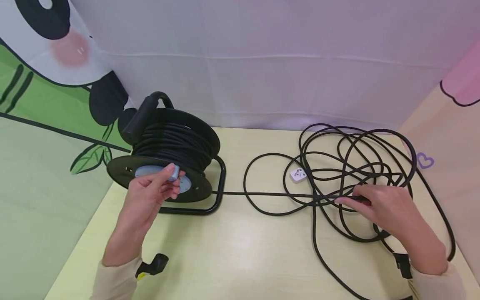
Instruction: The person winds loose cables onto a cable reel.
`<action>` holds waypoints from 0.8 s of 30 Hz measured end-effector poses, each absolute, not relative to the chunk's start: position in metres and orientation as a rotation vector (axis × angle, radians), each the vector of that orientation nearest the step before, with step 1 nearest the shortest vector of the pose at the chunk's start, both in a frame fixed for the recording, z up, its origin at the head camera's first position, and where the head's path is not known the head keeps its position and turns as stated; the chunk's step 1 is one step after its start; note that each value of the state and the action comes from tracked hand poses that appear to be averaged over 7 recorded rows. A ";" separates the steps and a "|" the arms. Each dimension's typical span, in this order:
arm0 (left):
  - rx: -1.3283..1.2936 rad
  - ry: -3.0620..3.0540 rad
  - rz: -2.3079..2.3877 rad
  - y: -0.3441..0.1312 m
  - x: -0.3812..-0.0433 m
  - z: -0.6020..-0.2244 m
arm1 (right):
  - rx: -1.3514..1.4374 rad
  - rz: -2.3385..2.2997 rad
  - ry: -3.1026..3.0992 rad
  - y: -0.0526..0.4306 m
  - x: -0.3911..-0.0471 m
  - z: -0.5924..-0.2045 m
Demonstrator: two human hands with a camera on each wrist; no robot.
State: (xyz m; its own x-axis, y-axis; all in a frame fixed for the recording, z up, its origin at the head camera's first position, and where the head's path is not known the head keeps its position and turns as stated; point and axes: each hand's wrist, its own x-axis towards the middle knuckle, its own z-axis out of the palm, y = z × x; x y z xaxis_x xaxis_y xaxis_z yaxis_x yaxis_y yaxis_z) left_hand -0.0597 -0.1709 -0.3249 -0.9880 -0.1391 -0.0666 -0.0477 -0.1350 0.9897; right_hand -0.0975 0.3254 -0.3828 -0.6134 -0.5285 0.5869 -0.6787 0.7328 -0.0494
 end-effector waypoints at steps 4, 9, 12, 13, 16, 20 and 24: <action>0.240 -2.040 -2.309 -0.159 -0.063 -0.333 | 0.922 0.381 -2.399 0.326 -0.095 -0.384; 0.232 -2.054 -2.327 -0.145 -0.071 -0.339 | 0.894 0.396 -2.418 0.327 -0.092 -0.387; 0.216 -2.062 -2.352 -0.138 -0.074 -0.342 | 0.885 0.389 -2.417 0.327 -0.089 -0.390; 0.216 -2.061 -2.358 -0.136 -0.075 -0.344 | 0.885 0.380 -2.413 0.328 -0.089 -0.391; 0.244 -2.078 -2.362 -0.132 -0.076 -0.351 | 0.881 0.364 -2.397 0.329 -0.089 -0.392; 0.270 -2.122 -2.372 -0.126 -0.079 -0.367 | 0.855 0.354 -2.403 0.332 -0.088 -0.391; 0.314 -2.162 -2.382 -0.120 -0.081 -0.387 | 0.852 0.345 -2.386 0.331 -0.088 -0.386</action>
State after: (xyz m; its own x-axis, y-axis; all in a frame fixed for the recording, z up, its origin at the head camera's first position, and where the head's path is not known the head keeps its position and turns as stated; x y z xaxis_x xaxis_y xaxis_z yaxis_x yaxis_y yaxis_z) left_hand -0.0812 -0.1204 -0.3874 -0.9771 -0.0630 -0.2034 -0.1963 -0.1032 0.9751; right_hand -0.0876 0.3307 -0.3864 -0.6299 -0.4961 0.5976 -0.6449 0.7628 -0.0465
